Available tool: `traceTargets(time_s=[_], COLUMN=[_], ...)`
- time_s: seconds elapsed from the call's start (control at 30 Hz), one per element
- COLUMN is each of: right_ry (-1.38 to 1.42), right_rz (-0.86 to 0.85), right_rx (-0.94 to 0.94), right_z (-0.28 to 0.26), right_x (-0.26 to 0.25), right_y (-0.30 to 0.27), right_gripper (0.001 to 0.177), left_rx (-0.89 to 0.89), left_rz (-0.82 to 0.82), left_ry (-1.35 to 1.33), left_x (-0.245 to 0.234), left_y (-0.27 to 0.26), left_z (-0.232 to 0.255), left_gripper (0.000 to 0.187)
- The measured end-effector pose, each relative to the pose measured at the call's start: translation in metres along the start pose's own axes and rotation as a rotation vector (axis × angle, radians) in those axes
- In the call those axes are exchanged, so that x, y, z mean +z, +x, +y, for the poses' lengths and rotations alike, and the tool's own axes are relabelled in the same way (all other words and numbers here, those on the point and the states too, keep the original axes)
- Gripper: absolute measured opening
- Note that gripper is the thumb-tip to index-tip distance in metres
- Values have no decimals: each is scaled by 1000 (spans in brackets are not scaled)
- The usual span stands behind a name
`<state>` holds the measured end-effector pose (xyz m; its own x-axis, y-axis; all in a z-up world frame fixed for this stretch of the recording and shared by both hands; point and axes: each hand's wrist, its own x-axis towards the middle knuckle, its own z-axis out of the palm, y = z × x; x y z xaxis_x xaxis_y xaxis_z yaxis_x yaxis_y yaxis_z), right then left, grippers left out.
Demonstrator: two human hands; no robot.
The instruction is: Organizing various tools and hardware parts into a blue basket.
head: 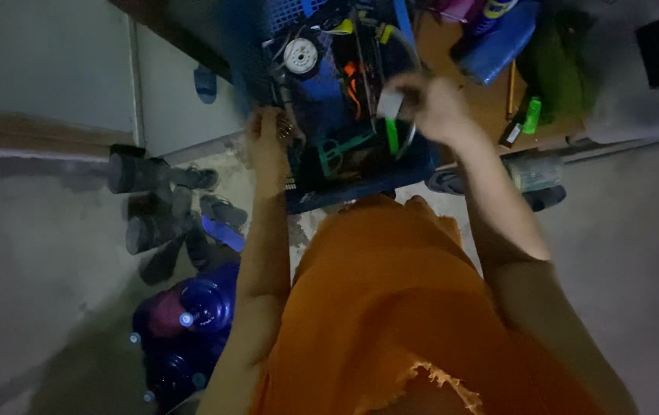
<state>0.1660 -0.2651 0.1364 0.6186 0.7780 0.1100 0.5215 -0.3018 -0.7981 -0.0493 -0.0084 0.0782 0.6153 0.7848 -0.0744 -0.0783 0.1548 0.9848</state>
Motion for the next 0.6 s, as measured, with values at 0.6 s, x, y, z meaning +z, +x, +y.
traceTargets(time_s=[0.6], right_ry=[-236], right_rz=[-282], right_rx=[249], right_z=[-26], right_x=[111], right_y=[49], right_gripper=[44], left_rx=[-29], left_rz=[-19], left_ry=[-428], left_x=[-8], left_y=[28], left_z=[-45], left_gripper=[32])
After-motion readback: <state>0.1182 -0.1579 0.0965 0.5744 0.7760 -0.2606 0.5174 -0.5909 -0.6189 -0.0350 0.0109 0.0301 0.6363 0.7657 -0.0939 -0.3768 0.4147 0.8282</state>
